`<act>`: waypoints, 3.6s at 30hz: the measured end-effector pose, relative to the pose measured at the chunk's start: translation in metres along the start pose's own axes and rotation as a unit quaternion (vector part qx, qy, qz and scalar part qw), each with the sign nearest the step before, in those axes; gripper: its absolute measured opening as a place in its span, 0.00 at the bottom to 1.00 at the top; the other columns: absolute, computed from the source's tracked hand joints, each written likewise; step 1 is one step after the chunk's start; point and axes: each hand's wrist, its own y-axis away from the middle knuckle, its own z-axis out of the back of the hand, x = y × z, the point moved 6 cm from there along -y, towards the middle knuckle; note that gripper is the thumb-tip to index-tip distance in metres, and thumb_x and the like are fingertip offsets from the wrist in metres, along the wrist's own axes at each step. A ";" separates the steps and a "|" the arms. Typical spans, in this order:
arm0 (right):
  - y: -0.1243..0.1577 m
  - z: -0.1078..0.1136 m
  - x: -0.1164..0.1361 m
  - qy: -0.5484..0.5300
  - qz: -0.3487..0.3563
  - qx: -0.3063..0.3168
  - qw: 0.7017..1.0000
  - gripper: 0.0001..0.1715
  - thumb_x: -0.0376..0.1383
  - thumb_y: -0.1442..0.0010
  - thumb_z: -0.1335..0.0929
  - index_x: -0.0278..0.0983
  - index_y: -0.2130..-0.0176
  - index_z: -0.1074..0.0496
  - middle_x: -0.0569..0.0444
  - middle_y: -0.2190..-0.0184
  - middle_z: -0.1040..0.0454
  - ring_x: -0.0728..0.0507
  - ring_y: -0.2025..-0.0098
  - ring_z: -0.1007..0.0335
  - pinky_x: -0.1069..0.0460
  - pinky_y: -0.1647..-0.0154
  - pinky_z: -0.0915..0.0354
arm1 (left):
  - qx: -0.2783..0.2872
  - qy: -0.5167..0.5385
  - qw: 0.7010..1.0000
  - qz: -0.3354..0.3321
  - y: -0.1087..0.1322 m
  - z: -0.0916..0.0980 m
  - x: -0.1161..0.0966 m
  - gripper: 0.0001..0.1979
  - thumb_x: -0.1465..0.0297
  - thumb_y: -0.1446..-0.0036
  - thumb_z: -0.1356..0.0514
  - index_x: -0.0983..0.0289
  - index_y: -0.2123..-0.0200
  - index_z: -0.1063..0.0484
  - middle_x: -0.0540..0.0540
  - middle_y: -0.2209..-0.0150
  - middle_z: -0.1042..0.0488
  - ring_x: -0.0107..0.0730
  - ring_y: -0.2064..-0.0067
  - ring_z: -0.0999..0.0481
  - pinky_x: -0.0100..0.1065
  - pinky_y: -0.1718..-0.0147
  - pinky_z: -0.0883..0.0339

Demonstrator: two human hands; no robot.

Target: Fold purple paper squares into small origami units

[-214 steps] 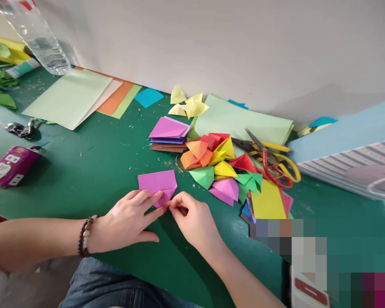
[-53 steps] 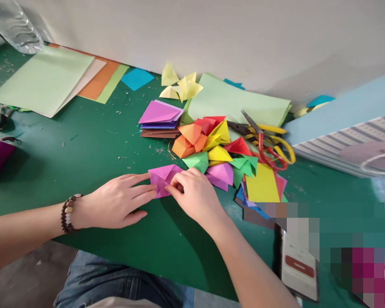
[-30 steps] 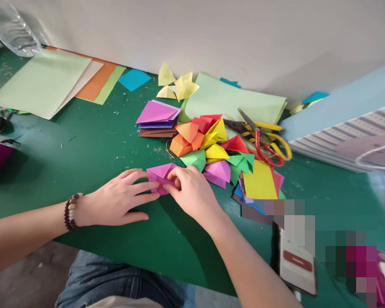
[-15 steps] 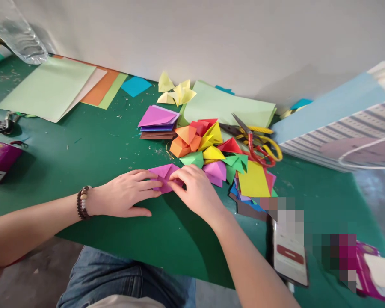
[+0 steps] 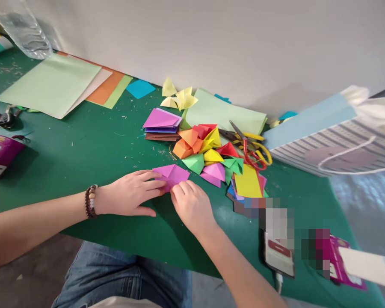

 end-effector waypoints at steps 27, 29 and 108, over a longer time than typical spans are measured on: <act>-0.002 -0.003 0.015 -0.062 -0.002 -0.017 0.998 0.16 0.33 0.33 0.39 0.37 0.73 0.32 0.52 0.77 0.32 0.45 0.72 0.36 0.50 0.69 0.40 | 0.008 0.081 0.996 0.046 0.003 -0.004 0.003 0.40 0.53 0.44 0.40 0.69 0.36 0.46 0.66 0.39 0.36 0.47 0.37 0.40 0.45 0.38 0.49; -0.003 -0.006 0.019 -0.066 -0.003 -0.014 0.998 0.16 0.33 0.33 0.39 0.37 0.72 0.31 0.52 0.77 0.31 0.44 0.72 0.35 0.50 0.69 0.39 | 0.010 0.083 0.995 0.047 0.003 -0.003 0.003 0.40 0.53 0.44 0.40 0.69 0.36 0.46 0.65 0.39 0.36 0.47 0.37 0.40 0.45 0.38 0.49; 0.014 -0.017 -0.034 -0.311 -0.286 -0.013 0.906 0.05 0.38 0.42 0.31 0.41 0.69 0.25 0.54 0.68 0.21 0.44 0.69 0.30 0.47 0.63 0.34 | -0.023 -0.061 0.992 0.108 0.005 -0.009 -0.025 0.29 0.52 0.43 0.40 0.70 0.49 0.30 0.61 0.50 0.28 0.44 0.50 0.31 0.42 0.51 0.37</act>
